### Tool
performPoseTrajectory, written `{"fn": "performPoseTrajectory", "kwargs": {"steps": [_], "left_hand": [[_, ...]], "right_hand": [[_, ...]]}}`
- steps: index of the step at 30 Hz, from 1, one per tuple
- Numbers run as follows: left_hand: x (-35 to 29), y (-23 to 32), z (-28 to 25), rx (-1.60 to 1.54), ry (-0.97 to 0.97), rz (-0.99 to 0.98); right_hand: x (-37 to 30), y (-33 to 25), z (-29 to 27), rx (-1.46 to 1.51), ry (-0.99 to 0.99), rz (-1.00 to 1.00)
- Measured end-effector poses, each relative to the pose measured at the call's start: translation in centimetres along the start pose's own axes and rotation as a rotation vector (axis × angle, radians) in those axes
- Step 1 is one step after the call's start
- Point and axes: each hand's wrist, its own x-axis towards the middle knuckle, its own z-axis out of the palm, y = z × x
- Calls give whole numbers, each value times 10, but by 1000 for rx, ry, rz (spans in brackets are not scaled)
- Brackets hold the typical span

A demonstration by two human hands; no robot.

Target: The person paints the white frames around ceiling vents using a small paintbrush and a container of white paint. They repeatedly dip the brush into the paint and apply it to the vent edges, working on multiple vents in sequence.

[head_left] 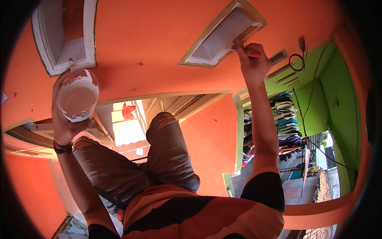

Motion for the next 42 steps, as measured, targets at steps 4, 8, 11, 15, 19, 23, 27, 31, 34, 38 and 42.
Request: {"fn": "performPoseTrajectory", "kwargs": {"steps": [4, 8, 11, 15, 19, 23, 27, 31, 34, 38, 42], "left_hand": [[-2, -2, 0, 40, 27, -13], [-2, -6, 2, 12, 18, -35], [1, 3, 3, 37, 14, -2], [-1, 0, -2, 65, 4, -27], [-1, 0, 0, 5, 13, -23], [2, 8, 3, 56, 1, 16], [-1, -1, -2, 72, -13, -21], [0, 4, -1, 58, -25, -6], [1, 3, -2, 112, -4, 16], [0, -3, -1, 90, 1, -9], [1, 4, 1, 88, 15, 13]], "right_hand": [[-10, -16, -1, 155, -93, 43], [-17, 4, 6, 82, -151, -81], [10, 12, -7, 8, 6, 1], [15, -3, -12, 149, -42, 130], [21, 14, -7, 93, -56, 97], [35, 11, -18, 275, 24, 226], [27, 12, -4, 119, -158, 62], [46, 8, -4, 183, 39, 56], [32, -7, -4, 292, -144, 182], [39, 15, -4, 31, -94, 69], [33, -1, -4, 305, -133, 265]]}}
